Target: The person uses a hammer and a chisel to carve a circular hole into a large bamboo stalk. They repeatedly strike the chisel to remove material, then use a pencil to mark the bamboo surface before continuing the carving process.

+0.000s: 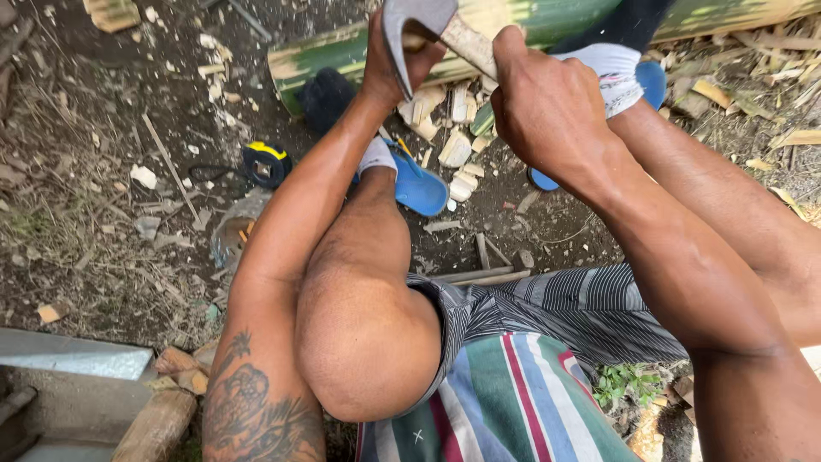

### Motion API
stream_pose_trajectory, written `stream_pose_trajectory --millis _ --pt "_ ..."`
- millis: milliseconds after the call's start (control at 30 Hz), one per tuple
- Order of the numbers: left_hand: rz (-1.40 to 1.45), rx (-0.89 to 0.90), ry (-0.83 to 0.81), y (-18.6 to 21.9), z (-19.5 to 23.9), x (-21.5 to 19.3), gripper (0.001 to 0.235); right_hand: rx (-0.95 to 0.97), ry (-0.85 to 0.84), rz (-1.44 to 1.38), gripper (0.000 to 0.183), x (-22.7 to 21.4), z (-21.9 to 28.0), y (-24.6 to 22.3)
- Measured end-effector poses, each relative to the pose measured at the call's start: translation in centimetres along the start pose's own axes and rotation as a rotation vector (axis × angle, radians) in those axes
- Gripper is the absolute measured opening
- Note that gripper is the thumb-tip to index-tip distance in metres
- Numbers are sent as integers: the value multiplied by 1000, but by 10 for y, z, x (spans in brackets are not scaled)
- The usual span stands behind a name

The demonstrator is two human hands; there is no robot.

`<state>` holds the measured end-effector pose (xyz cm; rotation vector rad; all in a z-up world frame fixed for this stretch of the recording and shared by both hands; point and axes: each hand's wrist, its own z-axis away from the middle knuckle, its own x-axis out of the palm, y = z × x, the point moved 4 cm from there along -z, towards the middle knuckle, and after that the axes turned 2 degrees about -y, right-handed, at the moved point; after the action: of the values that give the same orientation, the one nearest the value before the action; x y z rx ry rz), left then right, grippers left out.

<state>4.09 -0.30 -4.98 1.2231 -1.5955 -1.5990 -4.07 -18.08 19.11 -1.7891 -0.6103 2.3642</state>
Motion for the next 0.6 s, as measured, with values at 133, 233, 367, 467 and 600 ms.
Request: stream_pose_trajectory --millis 133,233,367,467,600 --pt "-605 401 24 22 9 5 29 -36 122 -114 33 -42 29 -5" --pt "-245 300 249 20 17 -8 77 -88 338 -85 29 -61 25 -24" --pt "-15 54 90 26 24 -1 49 70 -115 173 16 -19 -7 -24" --pt "-123 56 45 36 23 -8 44 -11 -45 52 14 -18 -1 -14" --pt "113 -64 -117 11 22 0 28 -127 224 -107 23 -57 44 -12"
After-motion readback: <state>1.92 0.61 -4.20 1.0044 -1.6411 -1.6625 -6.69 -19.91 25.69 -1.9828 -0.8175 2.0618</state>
